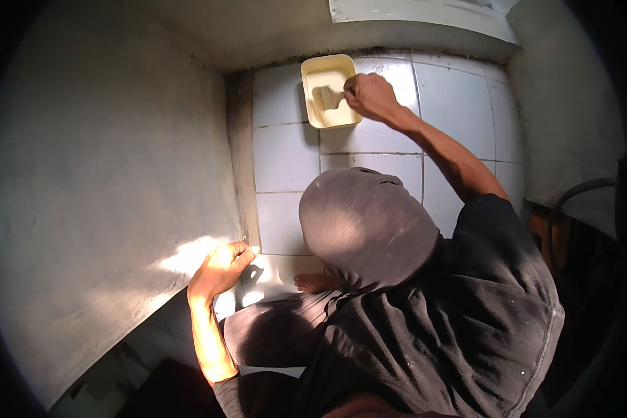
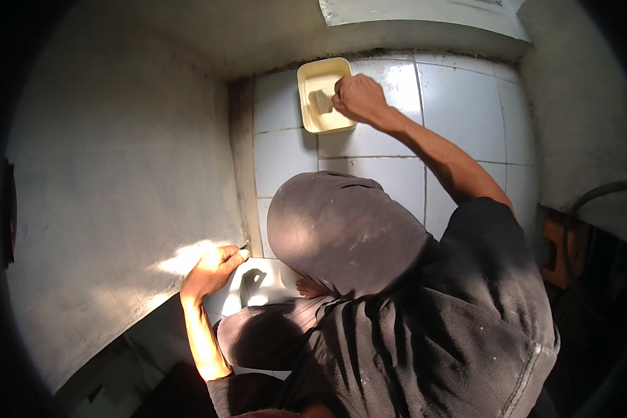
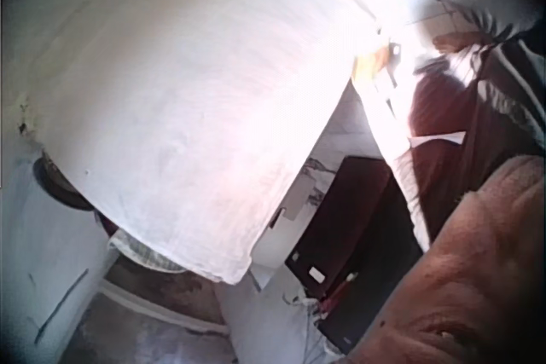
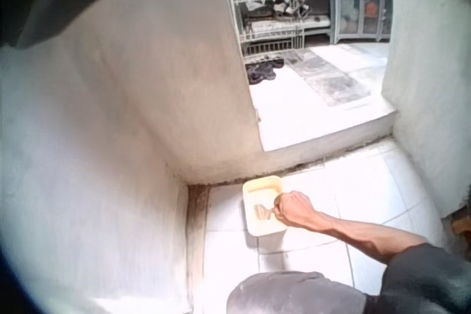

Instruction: The person paints a wall and an interior corner using a brush dipped in a container of white paint.

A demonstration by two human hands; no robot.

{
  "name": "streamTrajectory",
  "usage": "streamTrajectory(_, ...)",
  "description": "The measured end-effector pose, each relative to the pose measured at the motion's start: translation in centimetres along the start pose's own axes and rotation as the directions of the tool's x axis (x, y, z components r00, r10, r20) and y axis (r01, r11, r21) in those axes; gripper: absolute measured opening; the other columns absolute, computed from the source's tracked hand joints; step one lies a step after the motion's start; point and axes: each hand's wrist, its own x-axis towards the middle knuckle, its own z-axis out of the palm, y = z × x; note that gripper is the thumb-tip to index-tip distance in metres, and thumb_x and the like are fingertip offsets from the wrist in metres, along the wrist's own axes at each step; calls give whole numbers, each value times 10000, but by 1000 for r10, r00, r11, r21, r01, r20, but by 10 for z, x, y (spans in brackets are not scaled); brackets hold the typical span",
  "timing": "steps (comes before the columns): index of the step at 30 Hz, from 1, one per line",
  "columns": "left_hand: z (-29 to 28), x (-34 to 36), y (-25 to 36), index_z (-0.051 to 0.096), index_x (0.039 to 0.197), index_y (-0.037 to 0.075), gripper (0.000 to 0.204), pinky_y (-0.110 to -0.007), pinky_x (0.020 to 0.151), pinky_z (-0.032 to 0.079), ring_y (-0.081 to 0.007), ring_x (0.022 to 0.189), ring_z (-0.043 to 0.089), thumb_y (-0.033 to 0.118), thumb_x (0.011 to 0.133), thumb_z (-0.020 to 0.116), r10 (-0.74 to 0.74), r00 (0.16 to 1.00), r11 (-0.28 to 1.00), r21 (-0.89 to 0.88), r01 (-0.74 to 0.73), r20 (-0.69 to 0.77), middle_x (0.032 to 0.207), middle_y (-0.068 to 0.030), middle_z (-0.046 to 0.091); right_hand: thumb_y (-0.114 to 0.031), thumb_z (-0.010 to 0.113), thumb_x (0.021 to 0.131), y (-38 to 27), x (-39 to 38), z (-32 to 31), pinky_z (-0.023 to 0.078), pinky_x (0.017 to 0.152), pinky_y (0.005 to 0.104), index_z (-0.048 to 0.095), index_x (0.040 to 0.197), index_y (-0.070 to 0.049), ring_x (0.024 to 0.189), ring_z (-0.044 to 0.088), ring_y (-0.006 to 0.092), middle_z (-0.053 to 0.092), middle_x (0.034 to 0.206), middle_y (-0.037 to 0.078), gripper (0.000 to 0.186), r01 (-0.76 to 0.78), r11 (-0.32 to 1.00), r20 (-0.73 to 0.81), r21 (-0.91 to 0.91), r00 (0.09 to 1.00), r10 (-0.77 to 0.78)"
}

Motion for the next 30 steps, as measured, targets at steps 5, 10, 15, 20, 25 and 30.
streamTrajectory(5,1,-9,0,705,1002,-23,451,-405,753,502,-339,742,628,411,966,589,-25,999,1000,-20,24,-31,830,-241,672,-179,646,791,-17,4,2,541,727,481,738,865,9,760,680,428,682,759,244,222,37,990,147,135,987,-57)
streamTrajectory(10,-2,0,3,714,989,-21,471,-413,745,506,-358,746,639,430,966,580,-20,1000,999,33,20,-2,816,-241,675,-113,694,773,19,14,-14,538,698,495,728,895,2,765,681,427,687,796,251,171,224,971,20,-77,975,-223)
streamTrajectory(15,-4,-5,2,717,984,-14,503,-441,768,510,-403,803,654,460,969,549,31,999,997,69,-28,-35,820,-241,674,-50,567,863,34,55,-2,525,676,524,688,920,5,782,672,449,672,854,264,144,337,900,-34,-277,932,-360)
streamTrajectory(20,-2,-8,4,698,955,-34,506,-436,785,508,-405,813,646,447,975,543,27,998,999,22,-26,-63,849,-256,670,-46,577,870,34,51,-3,530,663,515,638,966,-9,770,666,433,651,869,250,119,316,874,-73,-369,928,-366)
streamTrajectory(25,2,-13,-1,695,955,-39,479,-431,798,504,-402,820,642,419,980,555,28,999,999,38,-26,-38,873,-265,669,-58,607,847,12,7,4,533,615,515,623,933,-20,700,664,423,656,794,218,95,245,946,-171,-214,944,-283)
streamTrajectory(30,1,-9,1,706,967,-29,479,-429,787,509,-396,814,652,425,978,555,51,998,998,28,-50,-38,872,-260,675,-103,635,793,-1,-18,14,535,631,492,699,729,0,646,669,426,663,676,232,137,114,993,-76,21,991,-113)
